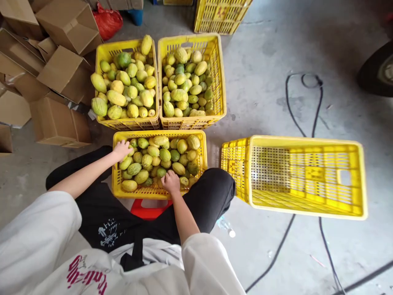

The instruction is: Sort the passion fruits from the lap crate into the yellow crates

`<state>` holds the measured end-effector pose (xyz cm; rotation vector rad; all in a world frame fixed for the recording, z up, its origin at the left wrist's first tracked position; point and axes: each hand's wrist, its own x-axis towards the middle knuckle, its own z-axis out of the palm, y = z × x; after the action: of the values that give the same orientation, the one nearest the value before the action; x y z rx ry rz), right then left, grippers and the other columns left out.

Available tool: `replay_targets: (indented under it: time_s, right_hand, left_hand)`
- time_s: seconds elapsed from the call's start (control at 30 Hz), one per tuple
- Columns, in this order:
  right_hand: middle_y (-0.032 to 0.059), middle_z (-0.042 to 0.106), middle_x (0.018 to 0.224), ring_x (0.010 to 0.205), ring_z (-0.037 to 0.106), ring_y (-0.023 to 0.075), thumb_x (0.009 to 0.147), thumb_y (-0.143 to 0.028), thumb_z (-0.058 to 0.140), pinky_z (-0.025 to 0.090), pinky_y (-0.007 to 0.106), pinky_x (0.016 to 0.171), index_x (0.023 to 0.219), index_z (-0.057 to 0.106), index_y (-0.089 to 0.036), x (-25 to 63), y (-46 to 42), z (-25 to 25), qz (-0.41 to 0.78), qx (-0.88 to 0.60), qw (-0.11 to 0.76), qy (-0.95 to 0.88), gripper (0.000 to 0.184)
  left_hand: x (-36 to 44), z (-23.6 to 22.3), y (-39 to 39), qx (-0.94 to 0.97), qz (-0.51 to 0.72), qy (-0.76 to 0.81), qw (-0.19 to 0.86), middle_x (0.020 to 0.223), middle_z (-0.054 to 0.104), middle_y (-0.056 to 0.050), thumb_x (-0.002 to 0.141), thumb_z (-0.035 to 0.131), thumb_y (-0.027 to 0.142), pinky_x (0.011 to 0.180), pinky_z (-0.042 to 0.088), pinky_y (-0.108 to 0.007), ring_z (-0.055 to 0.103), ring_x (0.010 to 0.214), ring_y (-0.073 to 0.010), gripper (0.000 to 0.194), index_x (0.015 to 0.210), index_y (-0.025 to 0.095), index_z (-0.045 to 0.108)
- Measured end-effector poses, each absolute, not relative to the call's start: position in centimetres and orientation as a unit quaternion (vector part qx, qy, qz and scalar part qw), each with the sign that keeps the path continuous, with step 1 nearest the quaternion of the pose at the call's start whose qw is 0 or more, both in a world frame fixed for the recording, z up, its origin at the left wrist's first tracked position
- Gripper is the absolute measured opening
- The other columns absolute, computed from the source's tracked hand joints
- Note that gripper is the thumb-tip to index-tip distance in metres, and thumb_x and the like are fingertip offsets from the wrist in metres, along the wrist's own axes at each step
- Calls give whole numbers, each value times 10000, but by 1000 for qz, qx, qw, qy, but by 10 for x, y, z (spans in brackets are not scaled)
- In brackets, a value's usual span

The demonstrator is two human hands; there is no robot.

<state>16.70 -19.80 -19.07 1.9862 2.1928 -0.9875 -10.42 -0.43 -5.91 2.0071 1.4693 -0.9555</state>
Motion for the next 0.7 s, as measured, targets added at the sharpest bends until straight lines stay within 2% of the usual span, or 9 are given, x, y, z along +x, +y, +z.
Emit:
replay_targets:
  time_s: [0.1, 0.17, 0.27, 0.37, 0.43, 0.5, 0.57, 0.6, 0.7]
  right_hand:
    - [162, 852, 1142, 1038, 739, 278, 1151, -159, 609, 497, 336, 851, 987, 909, -149, 172, -183, -188, -328, 645, 23, 690, 342]
    - [140, 873, 1140, 981, 751, 255, 1181, -166, 567, 476, 326, 794, 984, 926, -157, 177, -171, -185, -335, 652, 31, 679, 409]
    - [139, 891, 1175, 982, 768, 244, 1233, -187, 494, 467, 316, 779, 1034, 942, -144, 181, -157, -180, -343, 659, 42, 668, 493]
    - [171, 883, 1238, 1041, 774, 256, 1273, -216, 438, 474, 314, 815, 1098, 931, -115, 178, -153, -173, -347, 656, 53, 668, 532]
    - [182, 874, 1234, 1096, 767, 270, 1287, -252, 458, 493, 312, 868, 1106, 912, -115, 175, -155, -167, -352, 641, 61, 679, 507]
    - [184, 869, 1220, 1181, 752, 292, 1281, -301, 555, 522, 316, 956, 1132, 888, -123, 175, -159, -160, -360, 617, 70, 696, 406]
    - [204, 852, 1330, 1292, 728, 322, 1219, -332, 734, 546, 342, 1056, 1234, 858, -121, 176, -164, -152, -367, 597, 82, 709, 246]
    - [227, 821, 1433, 1354, 713, 344, 1153, -331, 845, 552, 368, 1104, 1303, 836, -115, 178, -167, -148, -368, 590, 91, 712, 263]
    - [306, 672, 1680, 1501, 667, 442, 897, -218, 1083, 548, 475, 1213, 1407, 780, -98, 179, -174, -139, -377, 585, 119, 708, 606]
  left_hand:
    - [-87, -55, -6, 721, -341, 551, 245, 1596, 699, -312, 852, 984, 438, 1208, 544, -799, 486, 1614, -656, 519, 1303, 189, 918]
    - [-75, -45, -7, 721, -328, 553, 259, 1555, 730, -302, 744, 1039, 401, 1197, 584, -745, 558, 1572, -645, 550, 1233, 175, 923]
    - [-65, -15, -13, 726, -254, 558, 312, 1401, 821, -233, 743, 1011, 382, 1186, 619, -602, 752, 1400, -547, 477, 1167, 194, 902]
    - [-63, 20, -40, 709, -120, 584, 377, 1165, 874, -118, 864, 913, 578, 1126, 647, -518, 834, 1225, -440, 393, 1101, 270, 858]
    - [-64, 35, -71, 660, 20, 605, 444, 1057, 871, -67, 900, 849, 713, 1056, 675, -474, 846, 1155, -388, 442, 1057, 301, 828]
    - [-66, 38, -104, 547, 142, 621, 543, 1020, 872, -79, 880, 831, 839, 810, 683, -416, 860, 1009, -350, 573, 1053, 294, 809]
    - [-67, 34, -128, 382, 215, 614, 657, 927, 855, -110, 853, 792, 956, 559, 579, -361, 839, 793, -315, 730, 1106, 271, 800]
    - [-67, 30, -135, 308, 238, 605, 694, 868, 836, -115, 850, 759, 1001, 491, 525, -335, 816, 711, -295, 798, 1133, 256, 796]
    - [-67, 21, -137, 183, 302, 593, 724, 803, 804, -103, 902, 674, 1051, 451, 504, -282, 814, 675, -267, 886, 1210, 227, 784]
